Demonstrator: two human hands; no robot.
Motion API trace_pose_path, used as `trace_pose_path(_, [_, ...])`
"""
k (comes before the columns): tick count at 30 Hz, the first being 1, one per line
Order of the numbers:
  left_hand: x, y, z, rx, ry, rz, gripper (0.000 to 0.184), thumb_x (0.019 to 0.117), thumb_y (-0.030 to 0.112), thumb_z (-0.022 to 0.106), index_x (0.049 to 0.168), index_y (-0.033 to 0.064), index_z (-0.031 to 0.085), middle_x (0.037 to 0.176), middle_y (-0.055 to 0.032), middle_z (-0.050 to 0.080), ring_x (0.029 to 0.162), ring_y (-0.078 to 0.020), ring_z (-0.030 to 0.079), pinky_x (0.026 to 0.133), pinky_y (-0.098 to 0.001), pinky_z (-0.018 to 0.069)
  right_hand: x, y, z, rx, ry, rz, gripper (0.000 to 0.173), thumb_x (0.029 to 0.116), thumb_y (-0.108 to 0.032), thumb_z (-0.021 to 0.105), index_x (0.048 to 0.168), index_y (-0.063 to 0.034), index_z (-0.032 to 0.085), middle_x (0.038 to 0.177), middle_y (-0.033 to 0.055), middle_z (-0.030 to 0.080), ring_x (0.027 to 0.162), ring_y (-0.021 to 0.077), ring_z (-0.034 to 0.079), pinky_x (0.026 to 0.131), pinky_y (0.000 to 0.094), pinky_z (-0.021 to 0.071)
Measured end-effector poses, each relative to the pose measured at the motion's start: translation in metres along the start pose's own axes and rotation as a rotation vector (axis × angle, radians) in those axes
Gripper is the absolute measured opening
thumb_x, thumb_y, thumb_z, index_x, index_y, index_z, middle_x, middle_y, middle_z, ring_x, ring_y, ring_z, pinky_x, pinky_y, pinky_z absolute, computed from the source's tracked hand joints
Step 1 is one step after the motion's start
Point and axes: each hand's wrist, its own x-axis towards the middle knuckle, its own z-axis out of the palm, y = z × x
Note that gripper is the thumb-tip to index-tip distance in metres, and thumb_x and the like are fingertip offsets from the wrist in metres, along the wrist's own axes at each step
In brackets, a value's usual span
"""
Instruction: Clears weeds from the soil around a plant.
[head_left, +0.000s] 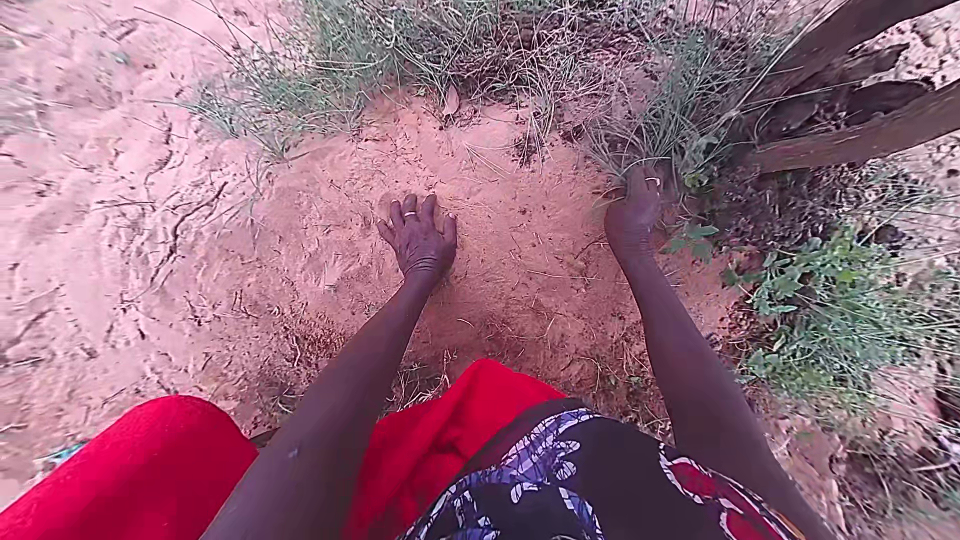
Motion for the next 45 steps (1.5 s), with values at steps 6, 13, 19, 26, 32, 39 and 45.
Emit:
trace_pose_path(6, [-0.001, 0.0, 0.0, 0.013, 0.0, -0.001, 0.056, 0.1011, 0.053, 0.041, 0.149, 0.0259, 0.053, 0.161, -0.0112, 0.041, 0.153, -0.0411, 0.026, 0.117, -0.071, 0.0137, 0.014, 0.027, 0.029, 0.83, 0.222, 0.164, 0.034, 0.1087, -0.01, 0.038, 0.138, 0.0061, 0.047, 0.096, 0.0074, 0.057, 0.071, 0.0081, 0.059, 0.069, 0.0282, 0.0557])
trace_pose_path(13, [0.001, 0.0, 0.001, -0.005, -0.001, 0.005, 0.056, 0.1015, 0.054, 0.042, 0.149, 0.026, 0.053, 0.162, -0.0116, 0.04, 0.154, -0.041, 0.024, 0.118, -0.0714, 0.0119, -0.046, 0.057, 0.011, 0.841, 0.342, 0.376, 0.019, 0.1087, -0.012, 0.044, 0.121, -0.004, 0.056, 0.087, -0.0011, 0.056, 0.071, 0.0044, 0.055, 0.069, 0.0262, 0.0512])
trace_pose_path(19, [0.002, 0.002, 0.0, -0.005, -0.016, 0.004, 0.058, 0.1013, 0.054, 0.041, 0.151, 0.0261, 0.051, 0.162, -0.0115, 0.04, 0.154, -0.0408, 0.023, 0.118, -0.0718, 0.0107, -0.146, 0.041, 0.004, 0.703, 0.287, 0.313, 0.03, 0.0979, 0.003, 0.042, 0.122, 0.0168, 0.054, 0.089, 0.0034, 0.058, 0.069, -0.0027, 0.052, 0.065, 0.0175, 0.0471])
trace_pose_path(26, [0.001, 0.001, 0.0, 0.001, -0.019, 0.004, 0.058, 0.1015, 0.055, 0.04, 0.151, 0.0258, 0.051, 0.163, -0.0112, 0.039, 0.154, -0.041, 0.022, 0.119, -0.0706, 0.0106, -0.097, -0.01, -0.033, 1.073, 0.03, 0.353, 0.021, 0.0862, 0.006, 0.067, 0.094, -0.0118, 0.06, 0.067, -0.0071, 0.06, 0.048, 0.0024, 0.047, 0.047, 0.0201, 0.0449])
trace_pose_path(32, [0.0, 0.001, 0.0, -0.014, -0.03, 0.001, 0.056, 0.1023, 0.052, 0.043, 0.151, 0.025, 0.05, 0.163, -0.0111, 0.038, 0.155, -0.0404, 0.022, 0.118, -0.0714, 0.0104, 0.007, -0.039, -0.018, 0.254, -0.248, 0.233, 0.037, 0.0967, -0.023, 0.07, 0.121, 0.0048, 0.065, 0.113, 0.0261, 0.066, 0.108, 0.0367, 0.063, 0.095, 0.057, 0.0472])
trace_pose_path(39, [0.001, 0.0, 0.002, 0.005, -0.031, -0.002, 0.057, 0.1019, 0.053, 0.041, 0.151, 0.0257, 0.051, 0.164, -0.0111, 0.037, 0.155, -0.0414, 0.021, 0.118, -0.0717, 0.0108, 0.051, -0.041, 0.028, 0.205, -0.307, 0.096, 0.031, 0.1037, -0.019, 0.06, 0.126, 0.0017, 0.068, 0.128, 0.0279, 0.065, 0.123, 0.0404, 0.061, 0.108, 0.0568, 0.0436])
trace_pose_path(45, [0.001, -0.001, 0.004, 0.006, -0.016, 0.008, 0.057, 0.1021, 0.054, 0.039, 0.151, 0.0263, 0.051, 0.164, -0.0112, 0.037, 0.154, -0.0413, 0.021, 0.117, -0.0729, 0.011, 0.051, -0.039, 0.035, 0.234, -0.344, 0.079, 0.029, 0.1039, -0.012, 0.053, 0.129, -0.0063, 0.066, 0.114, 0.0157, 0.073, 0.107, 0.0343, 0.068, 0.095, 0.0599, 0.0472])
